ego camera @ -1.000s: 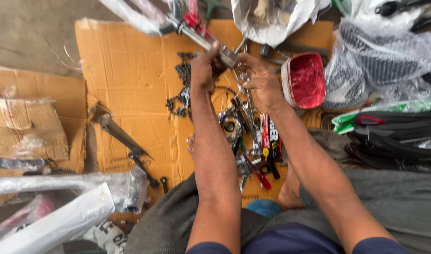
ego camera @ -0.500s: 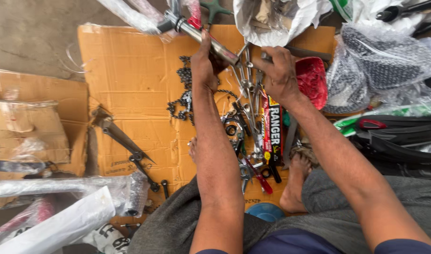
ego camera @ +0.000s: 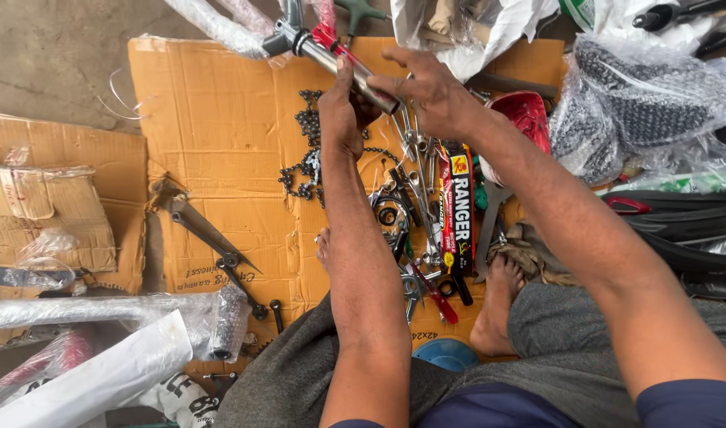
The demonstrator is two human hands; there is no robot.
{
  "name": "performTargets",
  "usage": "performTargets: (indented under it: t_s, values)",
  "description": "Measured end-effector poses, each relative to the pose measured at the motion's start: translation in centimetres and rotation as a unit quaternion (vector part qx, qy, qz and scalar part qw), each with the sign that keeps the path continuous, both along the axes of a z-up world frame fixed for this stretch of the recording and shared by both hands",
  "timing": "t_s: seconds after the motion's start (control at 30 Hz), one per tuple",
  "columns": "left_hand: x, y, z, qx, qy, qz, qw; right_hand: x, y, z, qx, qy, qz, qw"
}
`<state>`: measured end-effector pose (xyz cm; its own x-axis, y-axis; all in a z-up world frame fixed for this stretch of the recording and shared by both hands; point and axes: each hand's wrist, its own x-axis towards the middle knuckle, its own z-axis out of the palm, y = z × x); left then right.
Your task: The person assembles a bicycle by attaching a black plastic component to the handlebar stem using a screwdriver and wrench. They apply red grease to the stem, insert the handlebar, and tighten the bolts to secure the assembly.
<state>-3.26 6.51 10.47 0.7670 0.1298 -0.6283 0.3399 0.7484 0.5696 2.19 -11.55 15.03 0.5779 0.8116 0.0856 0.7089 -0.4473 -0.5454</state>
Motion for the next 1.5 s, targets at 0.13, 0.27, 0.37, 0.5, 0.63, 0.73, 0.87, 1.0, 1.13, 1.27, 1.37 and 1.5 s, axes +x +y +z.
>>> performTargets:
  t_s: [0.13, 0.27, 0.37, 0.5, 0.63, 0.73, 0.87, 1.0, 1.13, 1.27, 1.37, 1.5]
  values:
    - [-0.4, 0.2, -0.5, 0.013, 0.014, -0.001, 1.0, -0.3, -1.7, 1.4, -0.058, -0.068, 0.051, 0.995]
    - [-0.6, -0.4, -2.4, 0.038, 0.042, -0.012, 0.998, -1.0, -3.2, 3.3, -0.117, -0.118, 0.11, 0.98]
    - [-0.6, -0.2, -2.3, 0.024, 0.023, -0.02, 0.999, -0.4, -1.7, 3.0, -0.081, -0.092, 0.049, 0.991]
    - [-0.6, -0.4, -0.9, 0.02, 0.039, -0.011, 0.999, -0.1, -0.7, 2.3, -0.162, -0.174, 0.065, 0.969]
    - [-1.4, -0.3, -1.8, 0.013, 0.042, 0.001, 0.999, -0.5, -3.8, 3.0, -0.151, -0.197, 0.152, 0.957]
    - [-1.0, -0.5, -2.6, -0.021, 0.052, 0.008, 0.998, -0.6, -4.3, 3.6, -0.152, -0.166, 0.141, 0.964]
    - [-0.5, -0.8, -1.9, -0.05, 0.029, 0.017, 0.998, -0.9, -1.0, 2.8, -0.105, -0.148, 0.052, 0.982]
    - [-1.0, -0.6, -1.6, -0.003, 0.047, 0.01, 0.999, -1.1, -1.8, 3.7, -0.117, -0.157, 0.14, 0.971]
    - [-1.3, -0.8, -2.4, 0.017, 0.039, 0.006, 0.999, -3.5, -6.7, 6.3, -0.227, -0.21, 0.165, 0.937]
    - [-0.4, -0.8, -2.8, 0.026, 0.015, -0.027, 0.999, -1.5, -15.1, 6.0, -0.347, 0.024, -0.168, 0.922]
    - [-0.2, -1.2, -3.1, -0.031, -0.013, 0.002, 0.999, -6.3, -23.4, 4.3, -0.33, -0.035, -0.068, 0.941]
    - [-0.2, -1.6, -4.2, -0.057, 0.022, 0.01, 0.998, -14.3, -25.6, 2.2, -0.441, 0.149, -0.158, 0.871]
